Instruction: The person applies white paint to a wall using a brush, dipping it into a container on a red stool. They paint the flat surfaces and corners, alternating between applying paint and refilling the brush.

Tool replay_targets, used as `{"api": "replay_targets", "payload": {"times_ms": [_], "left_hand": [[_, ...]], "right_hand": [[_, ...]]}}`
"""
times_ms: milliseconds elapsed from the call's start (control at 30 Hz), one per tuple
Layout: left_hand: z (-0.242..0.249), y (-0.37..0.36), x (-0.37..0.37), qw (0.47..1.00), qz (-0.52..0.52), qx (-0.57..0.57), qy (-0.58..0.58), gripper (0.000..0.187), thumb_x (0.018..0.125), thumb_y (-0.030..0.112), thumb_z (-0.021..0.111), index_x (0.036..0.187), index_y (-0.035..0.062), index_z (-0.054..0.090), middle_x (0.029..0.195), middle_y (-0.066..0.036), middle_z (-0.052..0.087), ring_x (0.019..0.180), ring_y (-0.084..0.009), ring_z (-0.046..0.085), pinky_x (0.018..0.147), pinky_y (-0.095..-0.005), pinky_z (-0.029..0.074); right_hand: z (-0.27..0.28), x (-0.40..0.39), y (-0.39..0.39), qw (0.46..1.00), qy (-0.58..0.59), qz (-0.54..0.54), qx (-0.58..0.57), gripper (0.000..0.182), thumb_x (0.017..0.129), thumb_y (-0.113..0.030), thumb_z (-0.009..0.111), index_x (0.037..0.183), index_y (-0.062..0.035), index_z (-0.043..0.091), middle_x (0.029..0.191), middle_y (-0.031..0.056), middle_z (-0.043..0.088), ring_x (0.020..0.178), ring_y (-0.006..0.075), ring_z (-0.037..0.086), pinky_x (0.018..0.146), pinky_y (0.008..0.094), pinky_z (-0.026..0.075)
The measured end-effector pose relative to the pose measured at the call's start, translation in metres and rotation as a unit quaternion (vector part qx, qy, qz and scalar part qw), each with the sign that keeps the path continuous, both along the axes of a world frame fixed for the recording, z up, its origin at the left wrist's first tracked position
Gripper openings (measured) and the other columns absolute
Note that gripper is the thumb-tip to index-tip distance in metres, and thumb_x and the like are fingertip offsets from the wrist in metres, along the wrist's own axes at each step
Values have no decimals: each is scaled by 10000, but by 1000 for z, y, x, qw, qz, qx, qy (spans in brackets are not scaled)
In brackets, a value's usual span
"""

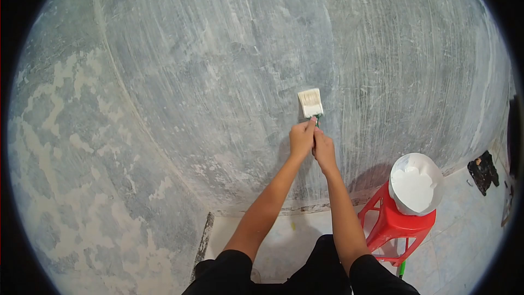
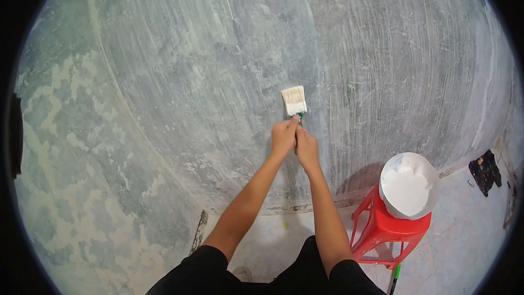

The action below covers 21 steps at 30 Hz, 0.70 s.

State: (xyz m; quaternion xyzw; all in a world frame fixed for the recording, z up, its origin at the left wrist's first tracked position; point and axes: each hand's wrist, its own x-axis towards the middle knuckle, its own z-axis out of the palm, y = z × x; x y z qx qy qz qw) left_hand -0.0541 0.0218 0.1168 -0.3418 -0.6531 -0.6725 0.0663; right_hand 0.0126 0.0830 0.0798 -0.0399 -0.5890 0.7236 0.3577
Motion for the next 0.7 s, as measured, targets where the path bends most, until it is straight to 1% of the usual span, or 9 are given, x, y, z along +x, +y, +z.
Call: {"api": "replay_targets", "payload": {"times_ms": [33, 100, 167, 300, 367, 500, 567, 633, 700], "left_hand": [[-15, 4, -5, 1000, 5, 3, 1, 492, 1024, 417, 590, 883, -27, 749, 671, -77, 699, 481, -86, 540, 464, -278, 414], [-57, 7, -9, 995, 52, -68, 40, 526, 1000, 444, 610, 768, -12, 732, 596, -74, 656, 480, -110, 552, 471, -325, 416], [-112, 12, -15, 993, 75, -81, 51, 559, 980, 460, 623, 672, -1, 693, 537, -72, 608, 473, -130, 554, 482, -359, 419], [-210, 0, -3, 977, 22, -191, -93, 527, 966, 447, 648, 680, 7, 703, 580, -59, 637, 512, -135, 568, 493, -344, 424], [-251, -6, 11, 972, -7, -162, -169, 489, 971, 423, 661, 711, 13, 723, 641, -54, 673, 547, -122, 583, 493, -317, 423], [-222, -40, 55, 955, -53, -149, -250, 451, 987, 402, 658, 770, 14, 733, 681, -35, 675, 562, -101, 575, 500, -284, 426], [-200, -54, 58, 960, -86, -73, -256, 478, 1003, 414, 631, 729, 29, 702, 603, -21, 612, 504, -104, 553, 476, -274, 406], [-157, -71, 61, 967, -103, -80, -219, 451, 1024, 391, 607, 768, 29, 691, 612, -8, 595, 493, -98, 530, 472, -271, 404], [-117, -79, 63, 972, -131, 15, -197, 425, 1035, 348, 598, 802, 1, 676, 642, -7, 605, 541, -80, 543, 491, -271, 416]], "right_hand": [[-8, -1, 2, 1000, 1, 5, 3, 495, 1076, -392, 486, 694, -83, 550, 580, -29, 471, 496, 67, 412, 458, 278, 301], [-41, 5, -1, 998, -52, -23, -40, 495, 1072, -385, 477, 684, -86, 544, 580, -29, 471, 490, 71, 407, 457, 287, 296], [-85, 10, -2, 991, -110, -25, -67, 500, 1062, -405, 464, 682, -89, 539, 572, -29, 463, 475, 78, 394, 450, 298, 288], [-174, 32, -8, 969, -218, 3, -114, 518, 1044, -414, 456, 655, -84, 543, 538, -9, 471, 445, 105, 414, 438, 318, 288], [-200, 49, -20, 967, -222, -14, -127, 541, 1045, -434, 469, 639, -83, 544, 535, 0, 486, 434, 110, 422, 431, 319, 293], [-184, 86, -46, 957, -268, -34, -100, 553, 1052, -439, 484, 632, -84, 543, 539, 1, 493, 430, 109, 421, 427, 309, 298], [-172, 89, -57, 987, -154, -23, -34, 529, 1064, -424, 495, 670, -78, 561, 546, -6, 495, 426, 92, 412, 420, 289, 296], [-131, 92, -63, 985, -165, 8, -43, 485, 1082, -387, 479, 735, -65, 589, 550, -21, 472, 458, 68, 420, 434, 267, 300], [-96, 85, -62, 993, -101, 62, 17, 504, 1096, -421, 424, 748, -87, 573, 572, -24, 470, 464, 59, 425, 424, 270, 298]]}}
